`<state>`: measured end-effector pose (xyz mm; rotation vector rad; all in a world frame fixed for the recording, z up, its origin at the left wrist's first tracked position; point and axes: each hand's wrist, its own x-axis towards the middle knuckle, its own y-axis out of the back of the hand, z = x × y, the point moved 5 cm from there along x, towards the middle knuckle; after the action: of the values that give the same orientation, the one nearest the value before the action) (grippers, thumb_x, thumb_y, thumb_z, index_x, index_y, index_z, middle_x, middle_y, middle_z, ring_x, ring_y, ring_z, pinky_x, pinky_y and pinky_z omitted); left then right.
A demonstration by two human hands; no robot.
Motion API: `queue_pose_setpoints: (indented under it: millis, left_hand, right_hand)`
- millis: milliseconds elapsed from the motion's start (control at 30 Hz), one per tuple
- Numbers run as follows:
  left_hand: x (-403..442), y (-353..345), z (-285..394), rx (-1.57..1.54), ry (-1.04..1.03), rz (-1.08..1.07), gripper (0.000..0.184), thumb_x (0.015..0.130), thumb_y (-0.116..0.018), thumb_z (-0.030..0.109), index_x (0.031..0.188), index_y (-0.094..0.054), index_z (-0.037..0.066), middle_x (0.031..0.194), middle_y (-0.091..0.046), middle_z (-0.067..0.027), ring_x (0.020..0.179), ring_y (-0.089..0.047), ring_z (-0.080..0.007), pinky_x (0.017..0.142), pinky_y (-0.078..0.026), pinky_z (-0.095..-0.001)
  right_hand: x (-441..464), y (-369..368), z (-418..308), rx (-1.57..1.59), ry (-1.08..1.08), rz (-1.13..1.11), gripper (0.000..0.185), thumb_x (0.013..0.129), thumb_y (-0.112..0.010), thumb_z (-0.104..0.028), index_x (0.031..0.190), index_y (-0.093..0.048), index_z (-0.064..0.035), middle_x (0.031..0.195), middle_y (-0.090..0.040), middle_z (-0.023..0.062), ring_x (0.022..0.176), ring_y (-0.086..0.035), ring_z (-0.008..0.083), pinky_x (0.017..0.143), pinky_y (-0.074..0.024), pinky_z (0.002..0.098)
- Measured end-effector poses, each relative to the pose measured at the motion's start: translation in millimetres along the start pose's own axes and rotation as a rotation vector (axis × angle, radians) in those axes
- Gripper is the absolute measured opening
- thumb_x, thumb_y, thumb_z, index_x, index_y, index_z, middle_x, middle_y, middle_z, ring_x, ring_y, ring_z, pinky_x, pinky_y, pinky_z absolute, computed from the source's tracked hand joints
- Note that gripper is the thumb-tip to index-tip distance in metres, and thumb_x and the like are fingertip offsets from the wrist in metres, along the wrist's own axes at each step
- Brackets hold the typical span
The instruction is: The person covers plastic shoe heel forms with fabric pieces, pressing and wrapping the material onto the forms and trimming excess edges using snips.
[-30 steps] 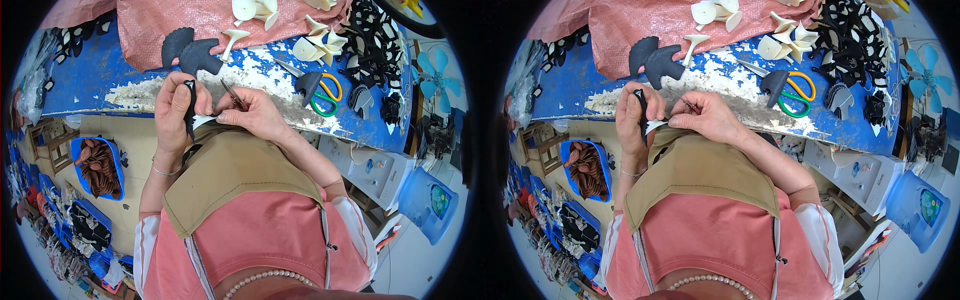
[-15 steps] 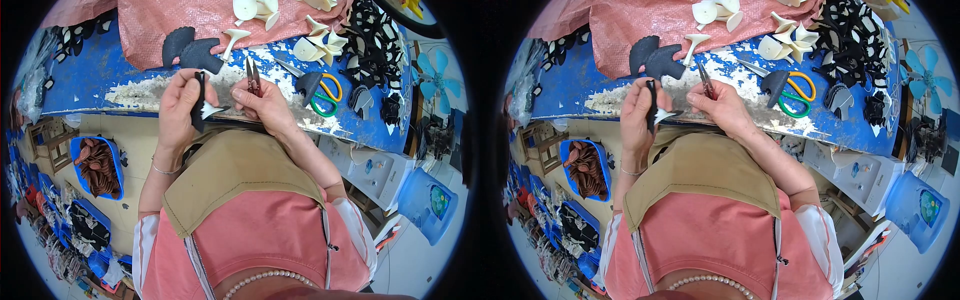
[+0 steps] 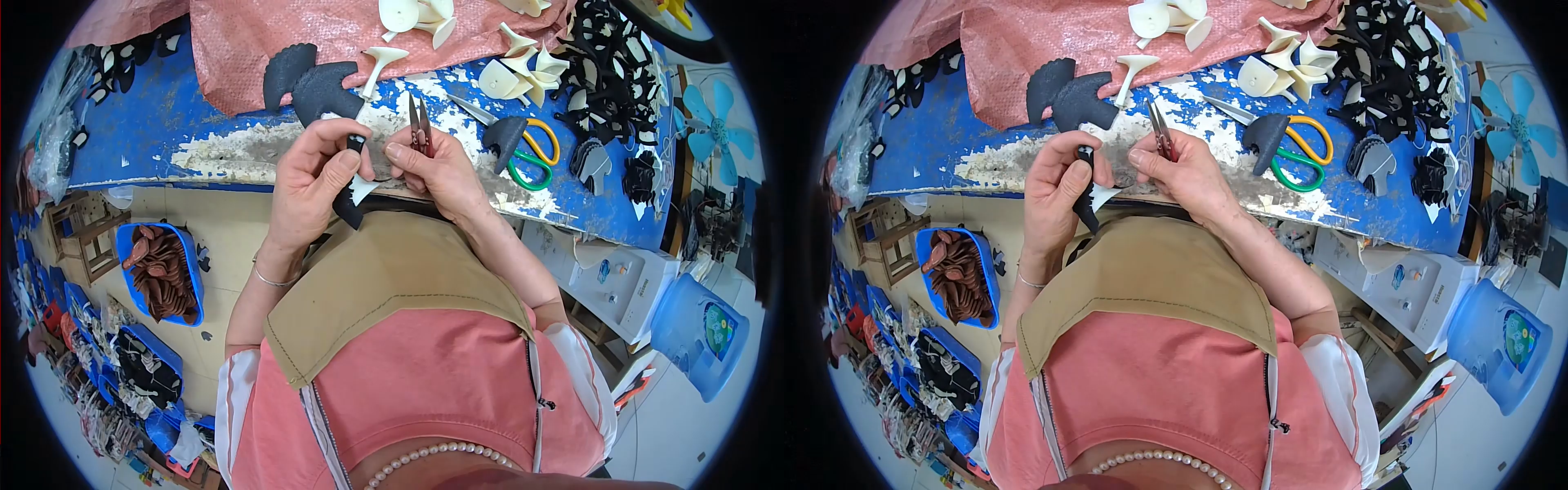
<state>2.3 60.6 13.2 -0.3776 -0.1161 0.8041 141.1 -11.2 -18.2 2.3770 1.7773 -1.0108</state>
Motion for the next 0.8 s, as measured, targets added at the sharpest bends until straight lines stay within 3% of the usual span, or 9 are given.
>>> queue_pose_setpoints:
  millis: [167,300,500,633,667,800]
  left_hand:
    - [1,-4,6,-0.008,-0.125,-0.001,0.021,0.093,-0.051,0.005,0.113,-0.056,0.000,0.079,-0.058,-0.0041,0.073,-0.052,-0.0089,0.069,-0.041,-0.0181]
    - [0,-8,2,-0.044,0.065,0.041,0.018,0.095,-0.049,0.007,0.110,-0.056,0.000,0.076,-0.057,-0.0039,0.072,-0.052,-0.0097,0.069,-0.041,-0.0200]
    - [-4,-1,-10,-0.134,0.152,-0.002,0.019,0.098,-0.044,0.016,0.108,-0.052,0.002,0.075,-0.055,-0.0079,0.074,-0.052,-0.0162,0.074,-0.043,-0.0263]
    - [2,2,-4,-0.315,-0.036,0.074,0.024,0.100,-0.037,0.017,0.108,-0.052,0.001,0.081,-0.062,-0.0112,0.082,-0.057,-0.0162,0.077,-0.046,-0.0268]
    - [3,-1,-3,-0.315,-0.036,0.073,0.024,0.100,-0.037,0.017,0.108,-0.052,0.001,0.081,-0.062,-0.0112,0.082,-0.057,-0.0162,0.077,-0.046,-0.0268]
    - [5,-14,2,-0.454,0.035,0.140,0.026,0.100,-0.033,0.020,0.108,-0.051,0.002,0.089,-0.065,-0.0175,0.097,-0.060,-0.0241,0.084,-0.047,-0.0322]
  right_hand:
    - [-1,-1,-1,-0.014,-0.025,0.009,0.009,0.085,-0.064,-0.009,0.091,-0.062,-0.0036,0.068,-0.058,0.0029,0.048,-0.040,0.0040,0.043,-0.0292,0.0160]
    - [-5,-6,-9,-0.111,0.046,-0.006,0.009,0.086,-0.063,-0.009,0.092,-0.062,-0.0037,0.069,-0.058,0.0020,0.055,-0.045,0.0041,0.051,-0.0352,0.0158]
    - [-10,-8,-7,-0.073,0.022,-0.095,0.012,0.082,-0.065,-0.006,0.094,-0.063,-0.0038,0.075,-0.059,0.0014,0.061,-0.048,0.0049,0.058,-0.0383,0.0161]
    - [-23,-18,-13,-0.121,0.271,-0.278,0.019,0.075,-0.070,-0.001,0.094,-0.064,-0.0040,0.083,-0.060,0.0016,0.064,-0.049,0.0054,0.059,-0.0395,0.0178]
    - [-24,-20,-12,-0.120,0.272,-0.278,0.019,0.075,-0.070,-0.001,0.094,-0.064,-0.0040,0.083,-0.060,0.0016,0.064,-0.049,0.0054,0.059,-0.0395,0.0178]
    - [-31,-30,-23,-0.242,0.608,-0.110,0.027,0.070,-0.072,0.003,0.095,-0.065,-0.0041,0.089,-0.061,0.0023,0.067,-0.050,0.0080,0.061,-0.0412,0.0206]
